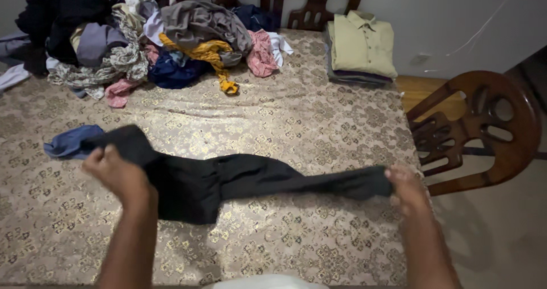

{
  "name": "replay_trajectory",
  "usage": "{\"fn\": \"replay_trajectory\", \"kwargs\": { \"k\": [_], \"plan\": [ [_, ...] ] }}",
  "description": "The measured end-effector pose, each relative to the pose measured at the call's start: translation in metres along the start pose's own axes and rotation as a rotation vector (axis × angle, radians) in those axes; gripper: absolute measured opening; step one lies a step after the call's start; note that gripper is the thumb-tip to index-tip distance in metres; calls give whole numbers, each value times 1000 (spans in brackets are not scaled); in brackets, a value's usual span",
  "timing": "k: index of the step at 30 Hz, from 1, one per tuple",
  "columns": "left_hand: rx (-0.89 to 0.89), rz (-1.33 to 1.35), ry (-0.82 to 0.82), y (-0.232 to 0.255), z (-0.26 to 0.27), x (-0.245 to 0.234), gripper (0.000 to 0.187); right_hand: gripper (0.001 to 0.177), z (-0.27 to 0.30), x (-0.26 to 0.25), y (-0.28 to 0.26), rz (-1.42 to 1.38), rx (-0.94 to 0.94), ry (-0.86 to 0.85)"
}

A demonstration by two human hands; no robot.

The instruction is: The person folds a pair of dark trousers on a patterned dining table. They shake out and straighten the garment, align the legs, fold it lengthwise, then fold it over twice and smooth the fabric with their hands before lifting the folded trousers off the table.

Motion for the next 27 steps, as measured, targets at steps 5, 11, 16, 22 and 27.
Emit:
{"fn": "replay_trajectory", "kwargs": {
  "k": [5, 11, 16, 22, 27],
  "plan": [
    [-59, 230, -110, 15, -46, 85, 25, 33, -31, -4, -112, -50, -126, 287],
    [8, 835, -280, 89, -95, 87, 26, 21, -23, -51, -178, -561, -571, 638],
    [30, 772, -278, 78, -84, 56, 26, 22, -29, -70, -134, -541, -468, 618],
    [-148, 576, -223, 32, -53, 41, 23, 33, -38, -63, -46, -685, 38, 405],
    [-309, 411, -286, -16, -12, 32, 13, 51, -12, -22, -8, -688, 432, 76]
  ]
}}
Point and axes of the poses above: each hand's wrist, its own z-axis away from the middle knuckle, its own x-axis out of the palm, y = z × x, the point moved 3 cm from there along -z, towards the middle knuckle, and after that the axes turned 10 degrees about y, right-handed, at the moved point
